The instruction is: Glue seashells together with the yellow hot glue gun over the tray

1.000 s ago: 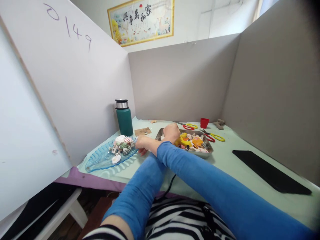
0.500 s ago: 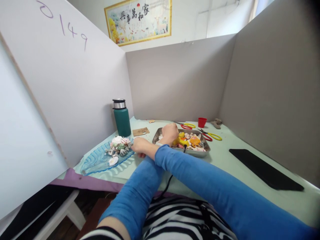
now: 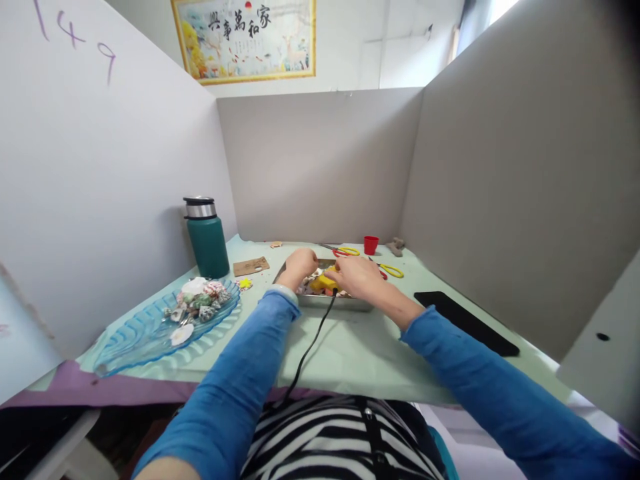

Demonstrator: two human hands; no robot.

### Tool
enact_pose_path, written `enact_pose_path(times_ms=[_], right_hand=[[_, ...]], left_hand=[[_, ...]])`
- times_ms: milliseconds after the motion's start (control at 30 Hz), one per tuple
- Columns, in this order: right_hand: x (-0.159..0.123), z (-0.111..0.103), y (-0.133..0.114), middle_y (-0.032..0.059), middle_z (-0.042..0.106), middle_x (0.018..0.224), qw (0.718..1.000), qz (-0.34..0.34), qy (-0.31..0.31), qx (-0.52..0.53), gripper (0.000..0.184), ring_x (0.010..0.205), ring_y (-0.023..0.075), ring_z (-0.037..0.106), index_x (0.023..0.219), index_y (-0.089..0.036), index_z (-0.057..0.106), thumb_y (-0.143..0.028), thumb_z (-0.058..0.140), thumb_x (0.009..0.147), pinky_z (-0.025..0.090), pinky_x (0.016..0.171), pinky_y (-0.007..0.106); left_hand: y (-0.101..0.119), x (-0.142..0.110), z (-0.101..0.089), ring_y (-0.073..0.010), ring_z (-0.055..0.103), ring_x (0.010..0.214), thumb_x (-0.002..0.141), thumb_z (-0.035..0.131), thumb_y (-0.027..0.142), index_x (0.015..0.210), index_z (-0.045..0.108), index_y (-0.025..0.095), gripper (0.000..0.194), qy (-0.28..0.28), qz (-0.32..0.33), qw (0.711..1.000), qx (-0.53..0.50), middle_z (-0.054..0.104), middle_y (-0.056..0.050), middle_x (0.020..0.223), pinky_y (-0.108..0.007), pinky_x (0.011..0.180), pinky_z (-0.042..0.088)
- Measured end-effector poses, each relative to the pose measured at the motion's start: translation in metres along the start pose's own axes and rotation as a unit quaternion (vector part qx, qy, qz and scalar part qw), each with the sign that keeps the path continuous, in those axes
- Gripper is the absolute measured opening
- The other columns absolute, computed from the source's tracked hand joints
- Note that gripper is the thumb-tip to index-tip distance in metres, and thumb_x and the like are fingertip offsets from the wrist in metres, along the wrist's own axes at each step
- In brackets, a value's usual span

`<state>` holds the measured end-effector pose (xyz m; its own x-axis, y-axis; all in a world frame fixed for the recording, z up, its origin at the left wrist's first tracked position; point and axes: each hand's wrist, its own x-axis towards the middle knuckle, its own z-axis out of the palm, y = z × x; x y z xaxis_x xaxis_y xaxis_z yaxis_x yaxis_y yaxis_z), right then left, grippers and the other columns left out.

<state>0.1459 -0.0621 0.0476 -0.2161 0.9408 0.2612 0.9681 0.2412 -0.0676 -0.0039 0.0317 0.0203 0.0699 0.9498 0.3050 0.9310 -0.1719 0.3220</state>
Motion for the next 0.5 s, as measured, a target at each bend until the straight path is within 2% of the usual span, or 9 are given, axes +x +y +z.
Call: enact_pose_path(times_ms=[133, 267, 367, 433, 467, 500], right_hand=[[0.014, 0.015, 0.001, 0.0168, 0.071, 0.112, 0.997, -0.008, -0.065, 0.031, 0.050, 0.099, 0.0308, 0.067, 0.113, -0.015, 0.066, -0.055, 0.056, 0.086, 0.045, 0.073, 0.033], [0.019, 0.027, 0.005, 0.0160, 0.070, 0.117, 0.995, -0.009, -0.074, 0.071, 0.047, 0.100, 0.0301, 0.067, 0.123, -0.014, 0.060, -0.036, 0.062, 0.081, 0.043, 0.070, 0.030], [0.016, 0.030, 0.021, 0.0137, 0.072, 0.107, 0.987, 0.003, -0.052, 0.154, 0.039, 0.095, 0.0271, 0.067, 0.123, -0.014, 0.060, -0.026, 0.057, 0.086, 0.043, 0.070, 0.028], [0.014, 0.030, 0.035, 0.0098, 0.071, 0.092, 0.959, 0.037, -0.037, 0.279, 0.035, 0.080, 0.0222, 0.066, 0.122, -0.015, 0.060, -0.024, 0.056, 0.088, 0.044, 0.065, 0.027], [0.013, 0.031, 0.042, 0.0072, 0.070, 0.085, 0.925, 0.064, -0.033, 0.372, 0.035, 0.072, 0.0197, 0.064, 0.122, -0.016, 0.058, -0.023, 0.055, 0.088, 0.044, 0.061, 0.026], [0.013, 0.031, 0.049, 0.0051, 0.067, 0.081, 0.874, 0.085, -0.034, 0.476, 0.033, 0.067, 0.0176, 0.061, 0.121, -0.017, 0.057, -0.022, 0.055, 0.089, 0.045, 0.058, 0.026]], left_hand=[[-0.003, 0.003, -0.004, -0.0211, 0.070, 0.099, 0.082, 0.064, 0.025, 0.104, 0.079, 0.022, 0.026, -0.043, -0.014, 0.994, 0.095, 0.076, -0.012, 0.108, -0.023, 0.080, 0.049], [-0.006, 0.012, -0.010, -0.0227, 0.072, 0.094, 0.082, 0.064, 0.023, 0.105, 0.078, 0.016, 0.028, -0.076, -0.019, 0.989, 0.126, 0.077, -0.015, 0.099, -0.024, 0.080, 0.051], [-0.010, 0.021, -0.012, -0.0242, 0.070, 0.103, 0.083, 0.064, 0.022, 0.112, 0.076, 0.014, 0.032, -0.074, -0.014, 0.986, 0.147, 0.075, -0.018, 0.106, -0.024, 0.086, 0.050], [-0.012, 0.027, -0.010, -0.0260, 0.068, 0.109, 0.085, 0.063, 0.021, 0.115, 0.075, 0.013, 0.034, -0.083, -0.014, 0.984, 0.158, 0.074, -0.020, 0.110, -0.026, 0.089, 0.050], [-0.013, 0.029, -0.009, -0.0273, 0.067, 0.111, 0.085, 0.062, 0.022, 0.116, 0.074, 0.012, 0.035, -0.091, -0.014, 0.983, 0.159, 0.073, -0.021, 0.111, -0.027, 0.090, 0.050], [-0.013, 0.031, -0.007, -0.0285, 0.066, 0.113, 0.085, 0.062, 0.022, 0.117, 0.074, 0.012, 0.035, -0.100, -0.014, 0.982, 0.159, 0.072, -0.022, 0.112, -0.028, 0.091, 0.050]])
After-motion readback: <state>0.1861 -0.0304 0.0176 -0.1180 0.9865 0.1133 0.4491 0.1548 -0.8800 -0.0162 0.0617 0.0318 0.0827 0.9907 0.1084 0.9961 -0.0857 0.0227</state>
